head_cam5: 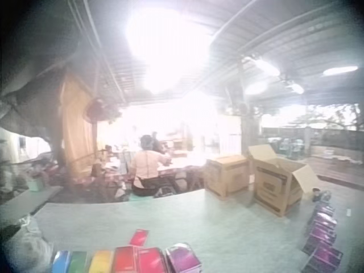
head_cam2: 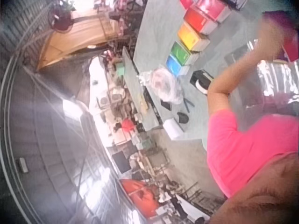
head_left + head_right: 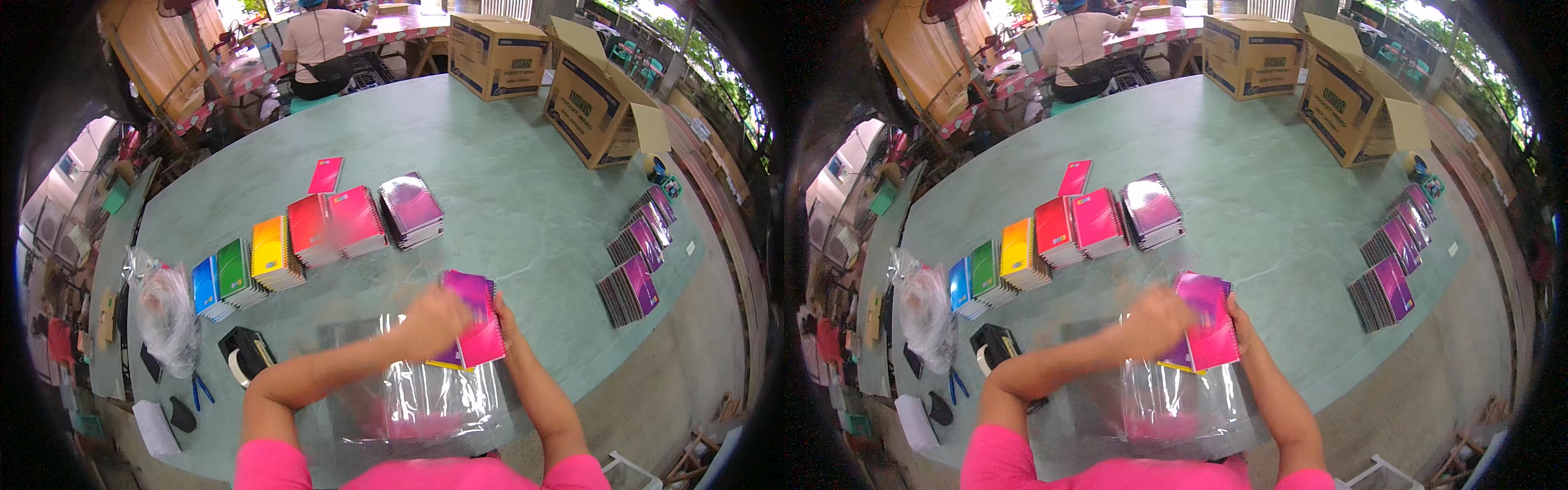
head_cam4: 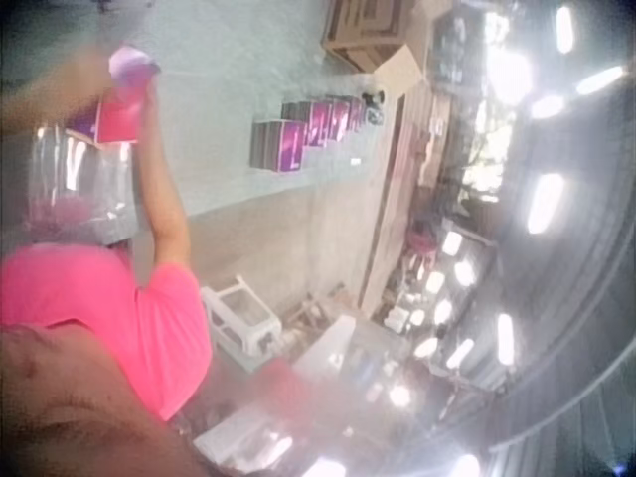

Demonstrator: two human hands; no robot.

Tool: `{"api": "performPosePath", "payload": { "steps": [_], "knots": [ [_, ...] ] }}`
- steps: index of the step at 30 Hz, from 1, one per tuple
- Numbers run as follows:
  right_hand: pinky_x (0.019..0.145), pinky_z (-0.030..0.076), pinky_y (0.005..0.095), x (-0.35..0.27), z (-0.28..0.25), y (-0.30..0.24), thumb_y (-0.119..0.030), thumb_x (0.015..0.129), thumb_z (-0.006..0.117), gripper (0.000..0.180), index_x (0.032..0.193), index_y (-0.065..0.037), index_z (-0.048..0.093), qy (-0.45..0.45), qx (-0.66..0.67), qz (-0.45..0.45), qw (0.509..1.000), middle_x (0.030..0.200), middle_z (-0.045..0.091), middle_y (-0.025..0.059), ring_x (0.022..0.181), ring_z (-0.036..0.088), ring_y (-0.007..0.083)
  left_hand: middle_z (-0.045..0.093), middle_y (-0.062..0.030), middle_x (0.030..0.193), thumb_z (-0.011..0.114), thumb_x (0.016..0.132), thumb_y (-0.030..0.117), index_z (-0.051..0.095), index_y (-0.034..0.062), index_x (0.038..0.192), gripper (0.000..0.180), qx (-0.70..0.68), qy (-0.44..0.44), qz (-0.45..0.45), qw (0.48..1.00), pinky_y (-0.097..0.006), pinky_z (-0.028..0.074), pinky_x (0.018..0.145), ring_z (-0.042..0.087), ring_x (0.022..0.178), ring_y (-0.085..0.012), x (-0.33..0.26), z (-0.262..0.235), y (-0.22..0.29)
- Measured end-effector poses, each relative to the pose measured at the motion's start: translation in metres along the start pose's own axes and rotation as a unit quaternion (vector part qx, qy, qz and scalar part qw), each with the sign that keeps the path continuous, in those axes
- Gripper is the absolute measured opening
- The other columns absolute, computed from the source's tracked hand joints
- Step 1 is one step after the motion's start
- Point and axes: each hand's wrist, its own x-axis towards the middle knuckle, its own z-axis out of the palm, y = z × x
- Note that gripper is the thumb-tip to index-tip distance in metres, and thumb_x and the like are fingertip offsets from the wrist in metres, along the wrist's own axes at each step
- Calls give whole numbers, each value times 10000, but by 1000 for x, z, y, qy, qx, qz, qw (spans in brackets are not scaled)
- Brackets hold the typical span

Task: The person picks up several small spiral notebooks of different colors and places them inside a clear plastic bag. They then seal the bag with tape and place it into a larger cardboard box.

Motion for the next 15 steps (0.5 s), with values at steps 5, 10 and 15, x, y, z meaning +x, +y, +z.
{"api": "performPosePath", "payload": {
  "steps": [5,10,15],
  "knots": [
    [845,499,428,-27,26,18,-217,755,584,524,1207,17,458,-39,-87,120,988,1103,573,196,949,603,304,449,-111,1275,715,623,251,505,69,1158,603,-83,-78,31,993,-506,186,1064,341,1262,-255,-70,-34,48],
    [854,471,338,-22,55,56,-358,787,619,639,1291,-41,387,51,-388,93,916,1170,525,159,1026,560,205,535,-57,1158,751,595,196,459,89,1195,676,-117,123,-68,983,-473,205,1070,435,1181,-278,-122,1,65],
    [1017,303,335,-26,48,77,-369,742,689,884,1411,-96,180,-76,-377,52,922,1269,433,137,1198,401,220,500,-120,1169,844,575,109,338,28,1247,846,-511,208,-432,714,-340,427,920,502,1074,-187,-172,22,95]
  ]
}}
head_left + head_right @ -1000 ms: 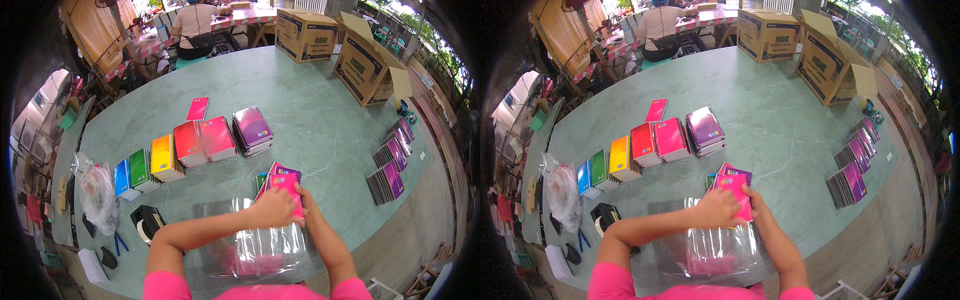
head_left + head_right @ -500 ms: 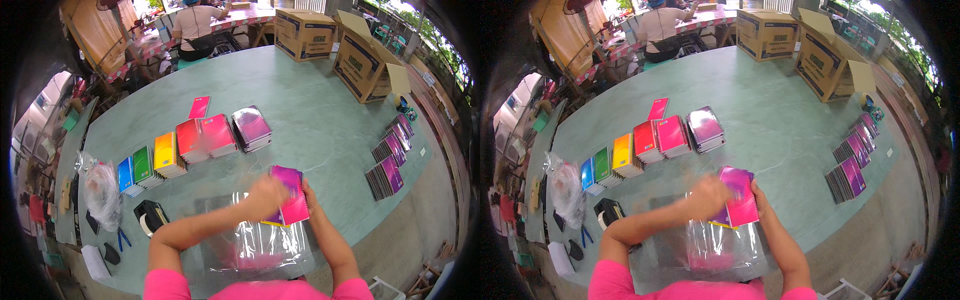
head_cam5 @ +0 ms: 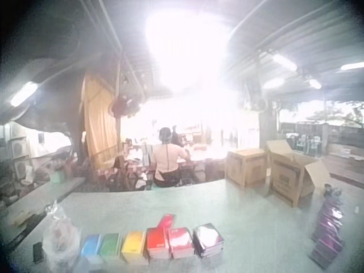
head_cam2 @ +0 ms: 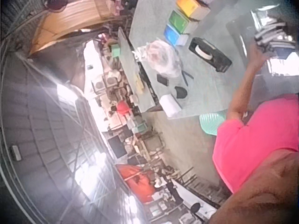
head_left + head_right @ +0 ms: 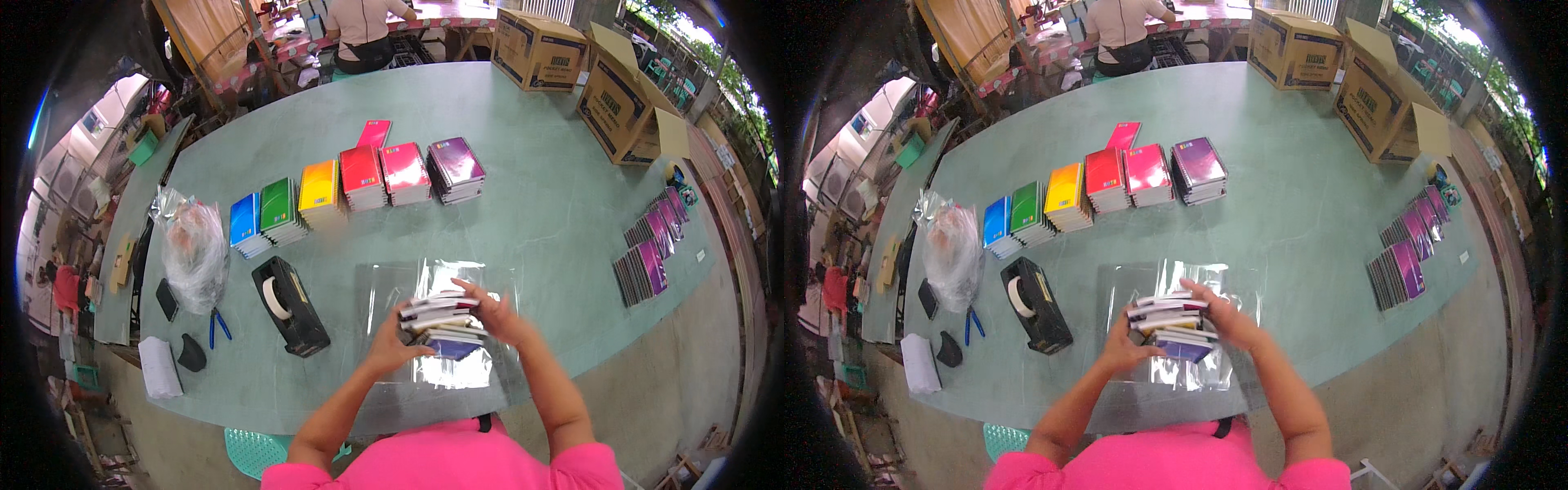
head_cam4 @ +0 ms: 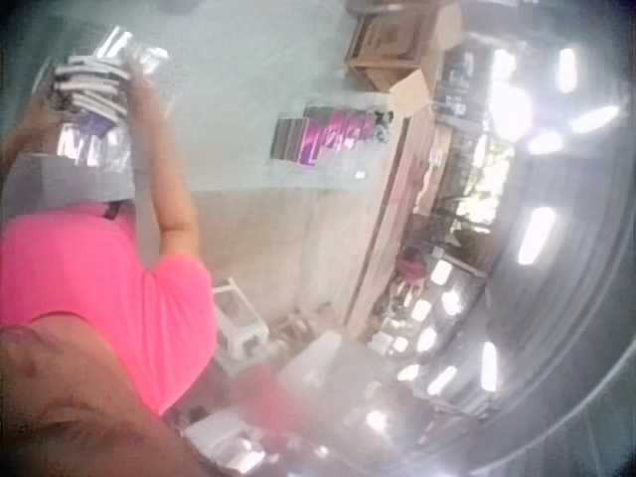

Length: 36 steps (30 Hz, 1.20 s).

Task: The person picks up several small spiral notebooks of different colors and places them inside a clear plastic bag. They then seal the bag with tape and place it into a larger cardboard box.

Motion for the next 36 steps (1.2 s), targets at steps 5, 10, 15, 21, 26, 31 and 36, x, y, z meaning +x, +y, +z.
{"api": "performPosePath", "payload": {
  "steps": [5,10,15,21,26,31,36],
  "knots": [
    [900,416,308,2,48,73,-156,520,867,921,1257,-16,333,191,-129,-211,950,1074,546,85,1019,520,164,496,-115,1155,862,525,110,268,18,1274,961,-99,42,-85,991,-346,420,936,498,1088,-203,-7,14,-17],
    [919,403,322,-8,56,62,-243,462,891,1005,1270,-24,335,139,-225,-354,897,1234,433,119,1137,440,198,507,-91,1147,857,520,102,341,65,1235,882,-102,45,37,993,-342,426,926,517,1060,-195,-21,5,-17],
    [931,381,338,-1,62,77,-302,467,891,976,1245,-28,369,139,-235,-321,907,1169,461,108,1085,466,214,528,-98,1124,842,547,129,393,58,1189,787,-8,40,95,995,-326,433,890,529,1037,-189,-23,2,-24],
    [882,420,326,-3,67,83,-266,456,903,934,1184,-39,363,199,-213,-362,886,1115,488,104,1016,505,195,547,-98,1094,832,562,132,366,75,1225,812,38,19,77,996,-327,449,870,553,1001,-202,-21,6,-38],
    [858,436,316,-10,53,96,-259,480,895,894,1173,-32,377,188,-244,-359,881,1079,508,98,984,527,190,544,-100,1097,819,568,121,346,88,1242,824,33,-11,120,992,-327,451,861,559,989,-222,-22,12,-52],
    [869,433,303,-13,20,113,-227,516,873,867,1201,-34,379,142,-433,-309,835,1082,527,89,1011,535,200,538,-92,1095,816,574,134,359,89,1217,790,84,-10,119,989,-331,450,855,554,990,-222,-21,15,-68],
    [875,437,334,-8,-2,127,-270,570,845,859,1233,-23,357,143,-465,-203,850,1096,556,122,1023,557,237,560,-123,1102,835,548,240,374,51,1197,819,115,-10,78,990,-353,456,850,570,1000,-247,-20,15,-73]
  ]
}}
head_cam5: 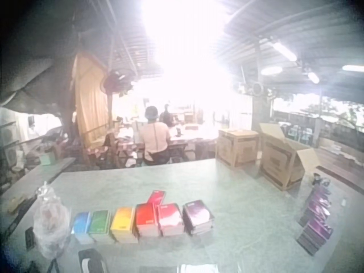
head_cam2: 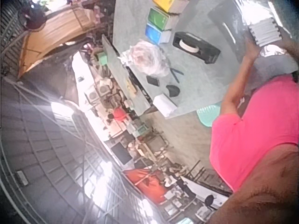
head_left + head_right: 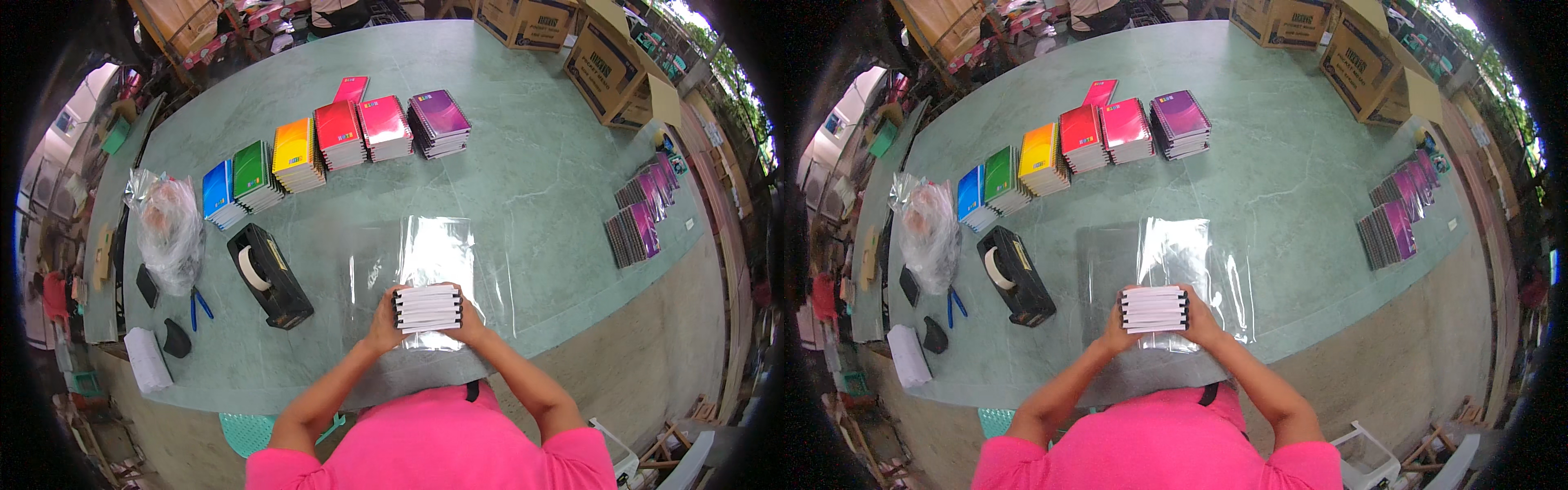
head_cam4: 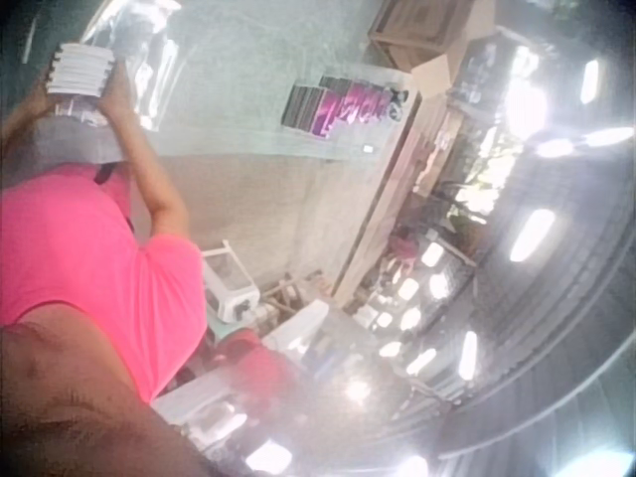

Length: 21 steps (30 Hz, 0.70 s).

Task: The person picks up several small spiral notebooks of different colors and places them inside a clear plastic bag. They then seal the bag with tape and place it into a larger cardboard box.

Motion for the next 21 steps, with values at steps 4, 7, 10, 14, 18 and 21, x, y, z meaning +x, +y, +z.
{"api": "performPosePath", "payload": {
  "steps": [4,7,10,14,18,21],
  "knots": [
    [868,443,372,13,-32,-50,-404,564,824,923,1260,6,376,17,122,118,985,1110,570,185,1004,580,284,598,-171,1043,859,478,393,381,3,1209,956,23,-45,-157,986,-375,480,801,602,949,-292,23,-17,53],
    [733,502,355,35,-50,-48,-605,630,692,804,1078,46,542,-30,87,237,967,933,624,200,861,631,265,615,-140,995,862,499,370,456,-9,1160,864,-115,-68,-255,958,-330,501,753,616,885,-232,45,-14,51],
    [656,513,330,42,-59,-48,-648,661,632,776,989,53,578,-82,43,238,967,812,636,186,757,644,252,625,-101,939,836,578,290,548,-6,1058,633,-171,-99,-265,944,-291,508,689,615,825,-169,51,-12,73],
    [622,504,337,42,-61,-57,-700,683,555,780,970,23,607,-136,-5,292,947,692,632,141,672,641,241,630,-82,913,823,606,290,576,9,1024,561,-172,-74,-325,927,-284,501,623,611,759,-144,44,-7,55],
    [609,486,360,41,-65,-54,-798,661,429,833,895,-30,651,-162,-143,285,934,654,623,113,585,629,240,625,-94,917,823,615,300,546,-8,1058,607,-160,-102,-339,922,-294,500,648,607,782,-159,48,-6,60],
    [612,488,354,43,-64,-50,-798,658,437,823,848,-27,650,-178,-120,301,929,620,614,110,593,631,234,625,-87,900,815,630,320,544,-7,1058,603,-142,-94,-338,926,-298,496,638,601,781,-151,45,-4,56]
  ]
}}
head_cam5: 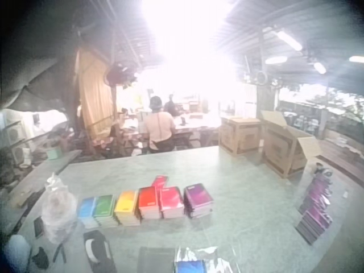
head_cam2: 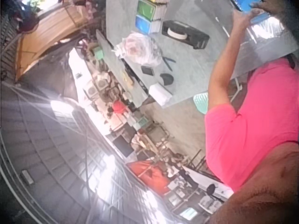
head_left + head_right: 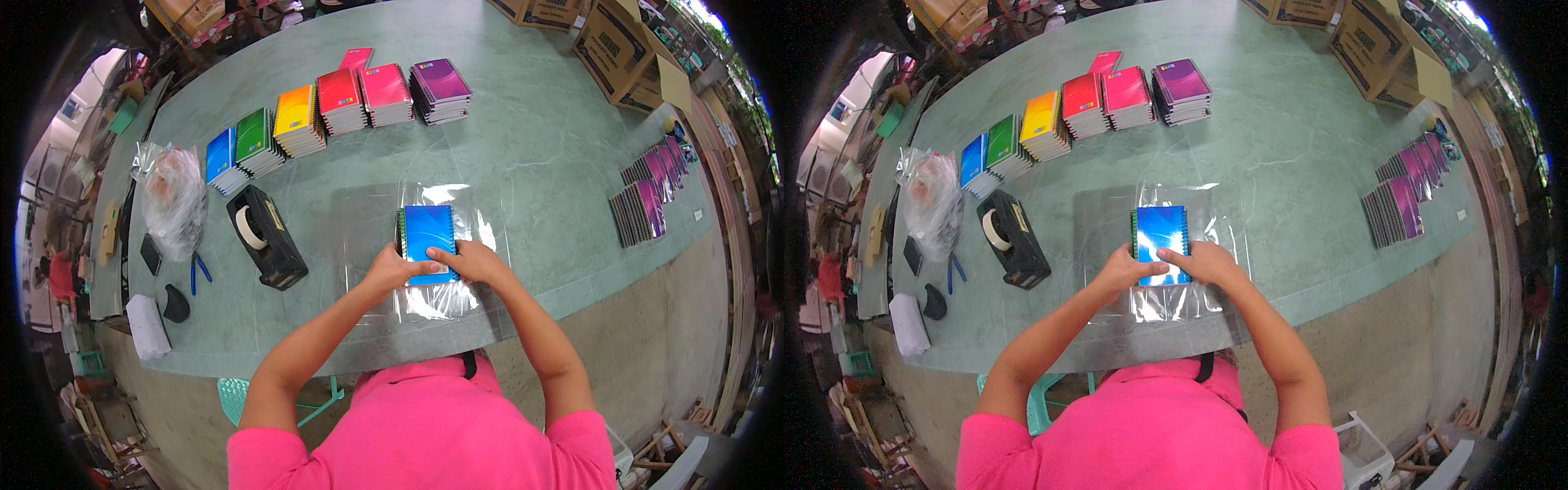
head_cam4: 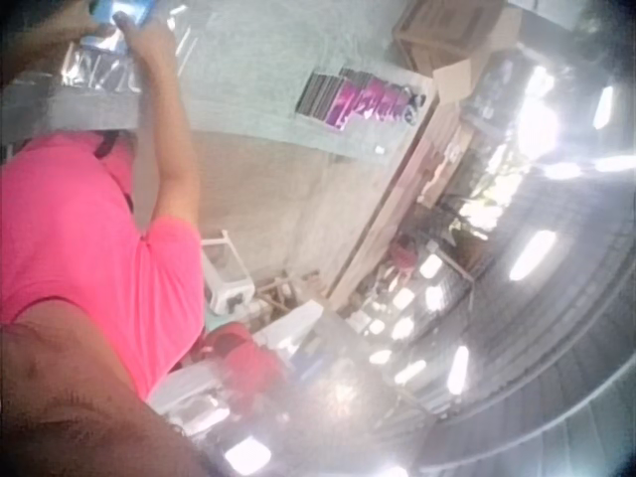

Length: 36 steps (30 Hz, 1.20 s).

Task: The person picks up several small spiral notebooks of different colors and places them inside a clear plastic bag. They then seal the bag with tape and place it into a larger cardboard box.

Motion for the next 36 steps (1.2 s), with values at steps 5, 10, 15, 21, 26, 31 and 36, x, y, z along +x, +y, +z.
{"api": "performPosePath", "payload": {
  "steps": [5,10,15,21,26,31,36],
  "knots": [
    [568,482,329,-1,-3,-4,-800,658,437,824,819,-17,636,-9,9,0,1000,588,596,104,571,625,222,627,-118,927,787,656,364,565,-15,1029,577,50,46,-20,997,-296,486,644,608,781,-171,-7,4,10],
    [524,467,301,-4,-1,19,-712,747,451,747,822,11,622,48,60,-28,997,573,581,97,543,607,192,600,-163,885,681,767,328,571,-17,1000,431,347,237,203,884,-365,477,649,602,753,-297,-26,-4,18],
    [495,438,271,-26,-33,49,-564,862,442,608,738,18,570,100,252,-45,961,570,550,77,501,548,147,547,-149,786,599,818,192,550,29,868,178,332,43,452,827,-404,468,601,563,688,-303,-52,79,-8],
    [502,428,244,-47,-75,88,-540,885,418,563,753,-12,563,209,284,-101,930,596,555,56,529,533,124,537,-94,694,599,804,245,509,56,755,215,415,124,412,802,-374,461,520,578,681,-263,5,148,-53],
    [536,448,252,-76,-74,141,-522,875,456,547,775,0,584,182,307,-17,934,647,579,56,563,558,135,529,-97,725,587,817,202,505,55,777,174,395,103,409,816,-372,459,522,573,691,-268,7,146,-57],
    [555,479,270,-80,-37,124,-453,875,502,462,820,-1,582,-36,493,71,866,691,613,88,625,603,146,528,-118,761,570,821,149,499,48,804,125,370,85,415,827,-380,459,547,567,718,-282,-2,140,-54],
    [498,475,264,-30,-19,72,-249,843,602,261,835,11,574,78,409,-31,909,657,618,92,538,592,145,566,-139,856,572,810,115,559,28,944,161,352,43,500,790,-393,453,684,558,799,-300,-22,129,-29]
  ]
}}
